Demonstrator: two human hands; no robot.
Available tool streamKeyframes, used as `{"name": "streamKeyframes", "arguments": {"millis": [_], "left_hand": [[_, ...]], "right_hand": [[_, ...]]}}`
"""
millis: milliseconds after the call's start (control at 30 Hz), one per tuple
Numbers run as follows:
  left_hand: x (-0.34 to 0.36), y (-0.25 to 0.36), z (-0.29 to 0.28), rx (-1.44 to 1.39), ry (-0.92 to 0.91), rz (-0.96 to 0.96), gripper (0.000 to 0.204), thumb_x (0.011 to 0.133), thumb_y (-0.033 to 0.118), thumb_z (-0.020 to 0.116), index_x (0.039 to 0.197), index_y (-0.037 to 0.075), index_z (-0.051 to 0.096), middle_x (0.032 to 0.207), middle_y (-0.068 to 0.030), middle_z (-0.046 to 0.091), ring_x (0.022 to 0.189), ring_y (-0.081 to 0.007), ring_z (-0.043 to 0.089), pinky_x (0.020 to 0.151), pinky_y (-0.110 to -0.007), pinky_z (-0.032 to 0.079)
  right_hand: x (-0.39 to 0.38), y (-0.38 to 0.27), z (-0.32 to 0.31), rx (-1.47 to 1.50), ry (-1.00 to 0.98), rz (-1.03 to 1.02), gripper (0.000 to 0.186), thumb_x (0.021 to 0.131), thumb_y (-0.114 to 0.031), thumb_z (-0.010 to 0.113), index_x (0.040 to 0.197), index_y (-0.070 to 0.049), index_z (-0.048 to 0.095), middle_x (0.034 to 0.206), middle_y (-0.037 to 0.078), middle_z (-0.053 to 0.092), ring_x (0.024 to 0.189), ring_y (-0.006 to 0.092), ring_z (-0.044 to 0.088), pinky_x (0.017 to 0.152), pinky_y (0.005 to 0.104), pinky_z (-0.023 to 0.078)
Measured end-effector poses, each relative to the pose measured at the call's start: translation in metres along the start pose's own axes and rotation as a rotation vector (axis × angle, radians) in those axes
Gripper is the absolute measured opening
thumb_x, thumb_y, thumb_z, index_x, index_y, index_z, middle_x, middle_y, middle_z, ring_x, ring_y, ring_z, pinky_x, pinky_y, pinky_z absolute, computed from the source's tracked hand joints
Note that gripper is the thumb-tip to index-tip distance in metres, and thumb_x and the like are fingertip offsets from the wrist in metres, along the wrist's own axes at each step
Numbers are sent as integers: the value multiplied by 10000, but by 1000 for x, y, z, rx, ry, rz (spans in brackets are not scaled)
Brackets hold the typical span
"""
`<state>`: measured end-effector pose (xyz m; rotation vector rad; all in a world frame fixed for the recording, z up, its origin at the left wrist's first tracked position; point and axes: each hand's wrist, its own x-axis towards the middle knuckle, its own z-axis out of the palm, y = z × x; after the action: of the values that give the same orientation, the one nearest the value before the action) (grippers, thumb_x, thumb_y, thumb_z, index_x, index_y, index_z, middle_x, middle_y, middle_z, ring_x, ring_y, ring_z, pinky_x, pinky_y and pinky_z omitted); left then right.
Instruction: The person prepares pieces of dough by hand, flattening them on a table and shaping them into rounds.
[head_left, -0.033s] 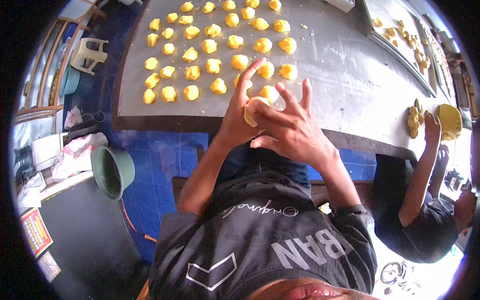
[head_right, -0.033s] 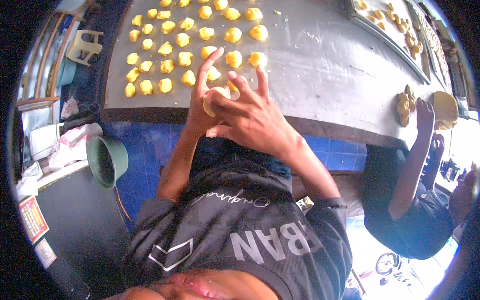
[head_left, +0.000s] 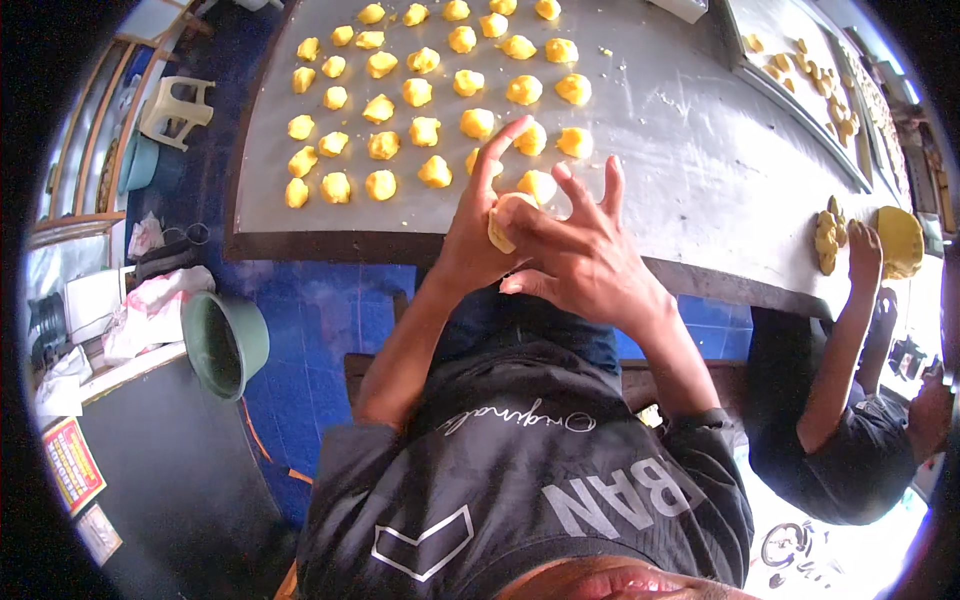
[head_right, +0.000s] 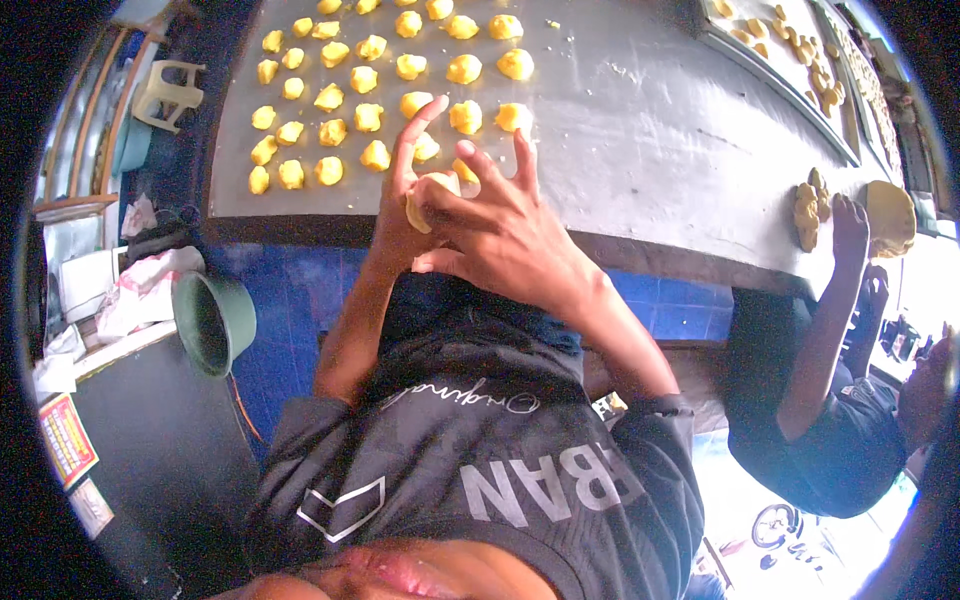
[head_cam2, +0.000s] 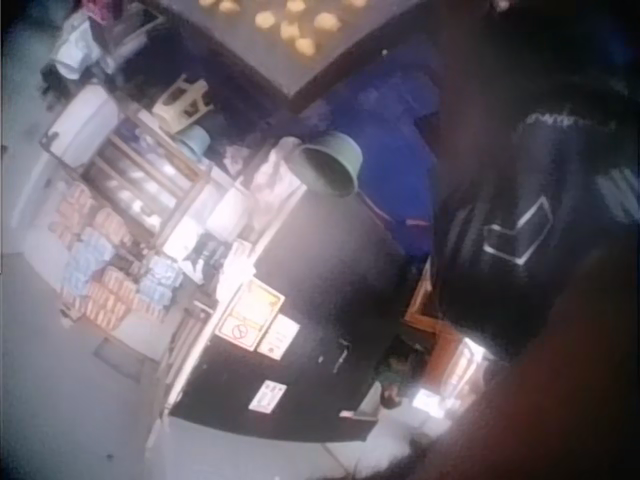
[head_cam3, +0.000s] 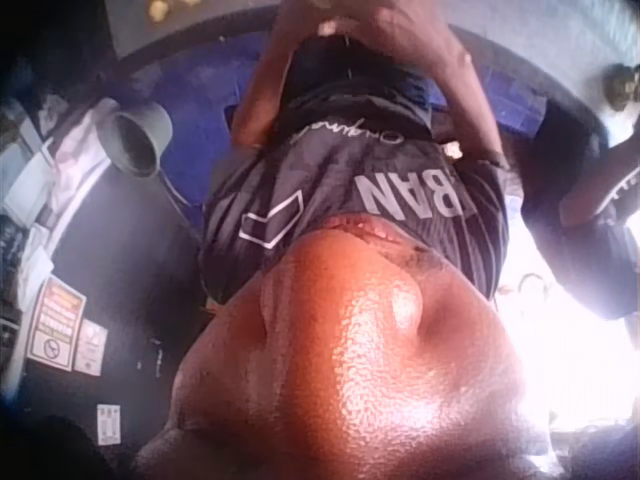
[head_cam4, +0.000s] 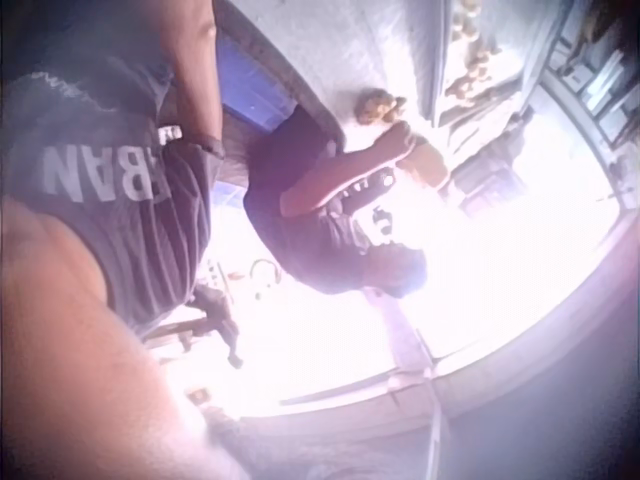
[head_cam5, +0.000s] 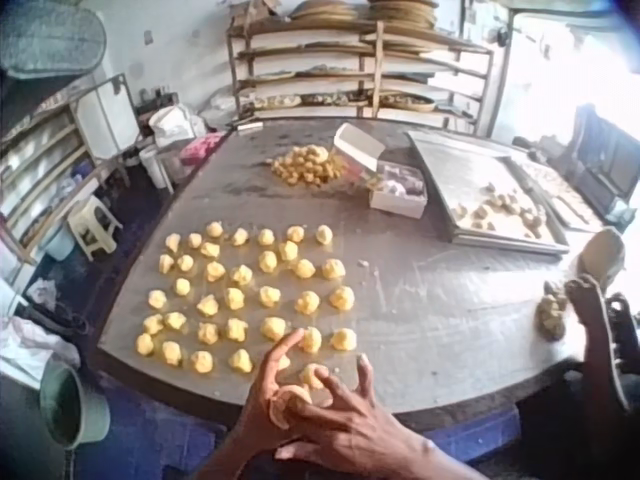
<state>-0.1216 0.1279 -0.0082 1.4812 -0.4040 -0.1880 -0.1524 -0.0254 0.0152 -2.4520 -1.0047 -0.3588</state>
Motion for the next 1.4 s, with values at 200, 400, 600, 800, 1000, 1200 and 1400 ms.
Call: {"name": "streamKeyframes", "arguments": {"millis": [200,400,600,800,1000,1200,1400], "left_hand": [[2,-24,-9,150,-34,179,451,683,86,707,1078,42,494,1029,-68,593,844,-103,579,696,-244,473],[1,-11,2,241,83,129,249,675,76,708,846,48,529,693,-39,588,656,-90,571,599,-250,465],[0,-12,3,207,89,77,271,694,95,732,836,53,505,695,-43,581,649,-88,570,578,-246,452],[4,-6,6,243,152,158,261,717,69,713,859,58,495,726,-51,588,660,-114,582,578,-258,456],[2,-10,4,319,138,185,278,709,69,718,869,59,491,759,-73,590,660,-135,590,589,-279,467],[2,-12,5,321,131,164,358,707,99,709,959,59,459,769,-111,608,702,-229,634,609,-317,481],[1,-18,13,215,83,53,598,675,58,693,1145,37,325,808,-164,617,798,-322,636,678,-378,498]], "right_hand": [[9,0,10,111,67,97,499,685,-354,732,1093,-106,588,1193,107,503,1190,377,381,1047,572,161],[12,8,17,484,210,328,643,699,-210,720,1241,-44,417,1246,193,419,1204,395,358,1055,485,209],[13,1,18,627,291,391,716,692,-171,725,1278,-14,344,1279,234,353,1193,417,345,1029,430,268],[14,0,28,353,260,387,706,722,-219,744,1285,-14,369,1356,232,321,1318,347,240,1067,417,210],[18,2,35,614,370,466,690,710,-234,740,1253,2,385,1295,236,362,1239,369,323,1043,410,246],[18,5,24,610,346,385,529,717,-256,704,1139,-14,496,1180,200,475,1135,368,415,994,433,290],[8,10,17,367,295,214,98,786,-103,584,869,-56,607,1154,128,543,1088,325,485,996,475,277]]}}
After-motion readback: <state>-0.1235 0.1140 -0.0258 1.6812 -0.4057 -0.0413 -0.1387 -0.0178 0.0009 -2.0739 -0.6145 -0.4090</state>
